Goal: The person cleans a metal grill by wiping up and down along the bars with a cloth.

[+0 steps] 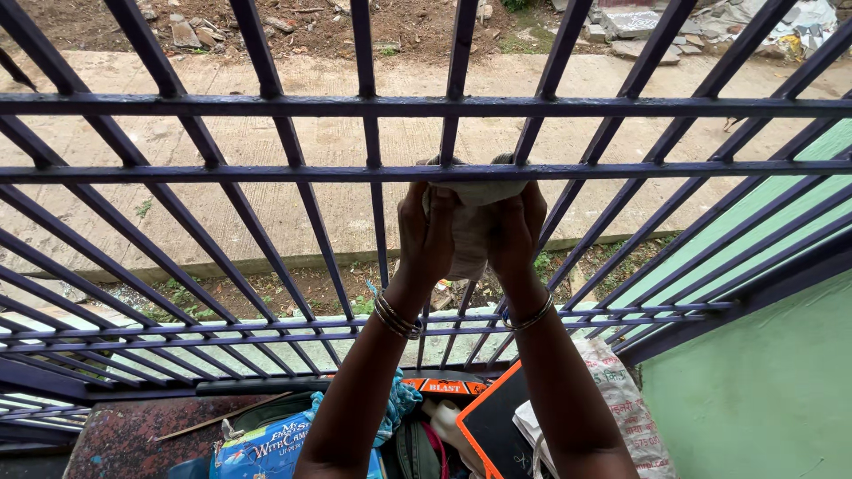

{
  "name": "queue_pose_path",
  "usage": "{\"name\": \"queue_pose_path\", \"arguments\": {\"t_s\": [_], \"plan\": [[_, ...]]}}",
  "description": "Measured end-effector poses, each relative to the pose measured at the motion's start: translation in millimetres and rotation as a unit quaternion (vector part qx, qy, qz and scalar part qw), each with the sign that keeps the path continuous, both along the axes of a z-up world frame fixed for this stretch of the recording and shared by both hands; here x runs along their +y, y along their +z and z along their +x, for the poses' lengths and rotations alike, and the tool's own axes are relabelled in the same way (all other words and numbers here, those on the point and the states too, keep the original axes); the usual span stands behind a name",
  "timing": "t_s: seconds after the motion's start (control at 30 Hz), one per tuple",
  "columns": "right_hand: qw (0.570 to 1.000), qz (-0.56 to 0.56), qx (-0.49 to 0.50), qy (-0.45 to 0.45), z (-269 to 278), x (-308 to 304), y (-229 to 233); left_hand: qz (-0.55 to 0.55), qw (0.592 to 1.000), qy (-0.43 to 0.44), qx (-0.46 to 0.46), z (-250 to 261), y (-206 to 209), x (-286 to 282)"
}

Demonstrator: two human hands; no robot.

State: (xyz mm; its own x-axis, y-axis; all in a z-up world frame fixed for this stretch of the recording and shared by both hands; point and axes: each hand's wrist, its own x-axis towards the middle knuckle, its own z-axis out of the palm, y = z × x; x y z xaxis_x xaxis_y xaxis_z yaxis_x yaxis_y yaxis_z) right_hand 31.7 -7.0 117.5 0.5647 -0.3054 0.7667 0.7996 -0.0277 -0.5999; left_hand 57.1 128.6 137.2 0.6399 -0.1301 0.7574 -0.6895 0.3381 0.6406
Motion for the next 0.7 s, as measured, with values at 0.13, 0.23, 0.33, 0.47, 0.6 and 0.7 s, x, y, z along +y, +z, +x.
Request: {"name": "queue_pose_path", "arguments": {"t_s": [0.13,0.23,0.33,0.47,0.6,0.7], "plan": [[0.991,0.085,0.001,0.104,-1,-2,-5,-0.034,0.996,-0.042,0.076,5,-13,-9],[0.977,0.138,-0.002,0.165,1,-3,-11,-0.087,0.987,-0.084,0.110,7,-22,-13],[0.967,0.192,0.036,0.166,1,-6,-14,-0.179,0.956,-0.155,0.171,10,-22,-15],[0.953,0.230,0.065,0.186,5,-16,-28,-0.107,0.979,-0.031,0.171,6,-38,-17],[0.985,0.146,0.041,0.079,8,-7,-60,-0.042,0.983,0.088,0.159,-1,-59,-20],[0.994,0.094,0.050,0.024,8,-2,-83,-0.030,0.988,0.097,0.115,-6,-72,-18]]}}
